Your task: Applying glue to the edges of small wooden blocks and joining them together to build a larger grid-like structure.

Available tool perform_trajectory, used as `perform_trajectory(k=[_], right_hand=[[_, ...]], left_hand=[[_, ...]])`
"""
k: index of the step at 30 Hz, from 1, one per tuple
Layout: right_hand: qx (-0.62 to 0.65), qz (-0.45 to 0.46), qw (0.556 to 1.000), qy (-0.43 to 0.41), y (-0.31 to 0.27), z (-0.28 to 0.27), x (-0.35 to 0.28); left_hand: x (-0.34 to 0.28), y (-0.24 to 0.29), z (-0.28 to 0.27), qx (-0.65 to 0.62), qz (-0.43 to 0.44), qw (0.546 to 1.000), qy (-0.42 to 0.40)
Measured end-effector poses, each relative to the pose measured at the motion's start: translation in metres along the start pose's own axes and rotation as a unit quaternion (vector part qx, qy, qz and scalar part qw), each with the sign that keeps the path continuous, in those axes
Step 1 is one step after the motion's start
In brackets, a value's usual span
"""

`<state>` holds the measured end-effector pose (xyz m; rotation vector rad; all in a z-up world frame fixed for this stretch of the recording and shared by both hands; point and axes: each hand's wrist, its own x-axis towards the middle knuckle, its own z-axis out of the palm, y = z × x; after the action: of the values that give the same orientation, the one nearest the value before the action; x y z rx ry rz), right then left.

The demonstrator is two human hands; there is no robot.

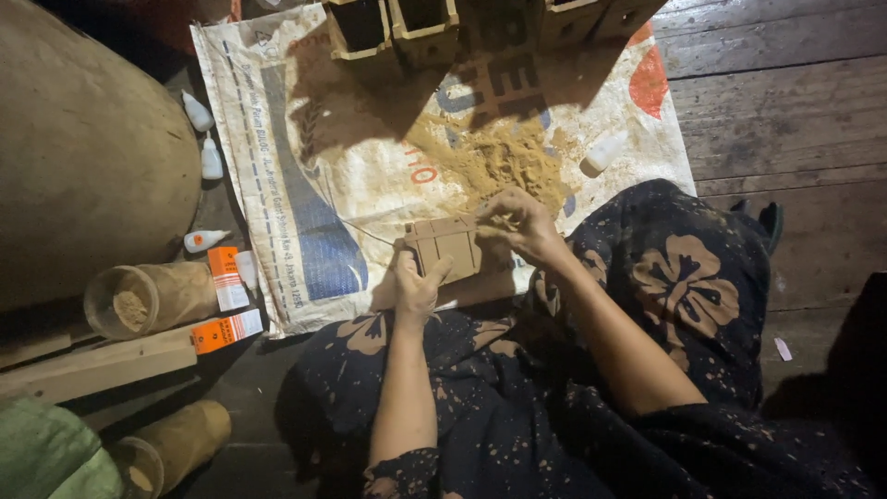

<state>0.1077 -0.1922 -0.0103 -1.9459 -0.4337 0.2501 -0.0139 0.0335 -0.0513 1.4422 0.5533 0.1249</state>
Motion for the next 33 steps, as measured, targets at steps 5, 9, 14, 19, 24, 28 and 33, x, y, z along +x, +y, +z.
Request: perform_trajectory(k=[5,9,14,19,24,28,33], right_hand=[[0.166,0.088,0.981,-0.048,-0.055,-0.028,0.000],[0.155,0.090,0.983,-0.031,-0.066,-0.025,-0.001],[0.123,0.095,0.987,-0.027,-0.065,-0.029,0.001],[0.062,0.061,0.996,-0.029,-0.046,-0.021,0.001],[0.045,0.061,0.997,-0.014,-0.030,-0.011,-0.002],[-0.087,0.010,0.994,0.070,0.040,0.003,0.003],[-0.474,-0.075,0.868,0.130,0.072,-0.018,-0.013]], left_hand=[[0.006,-0.007,-0.003,0.006,0.017,0.999,-0.030],[-0.003,0.037,0.015,0.020,0.027,0.999,-0.043],[-0.008,0.056,0.020,0.023,0.031,0.998,-0.049],[0.000,0.028,0.012,0.040,0.041,0.997,-0.043],[-0.004,0.027,0.013,0.028,0.054,0.996,-0.060],[0.004,0.013,0.008,0.010,0.031,0.998,-0.050],[-0.005,0.049,0.022,-0.009,0.027,0.999,-0.035]])
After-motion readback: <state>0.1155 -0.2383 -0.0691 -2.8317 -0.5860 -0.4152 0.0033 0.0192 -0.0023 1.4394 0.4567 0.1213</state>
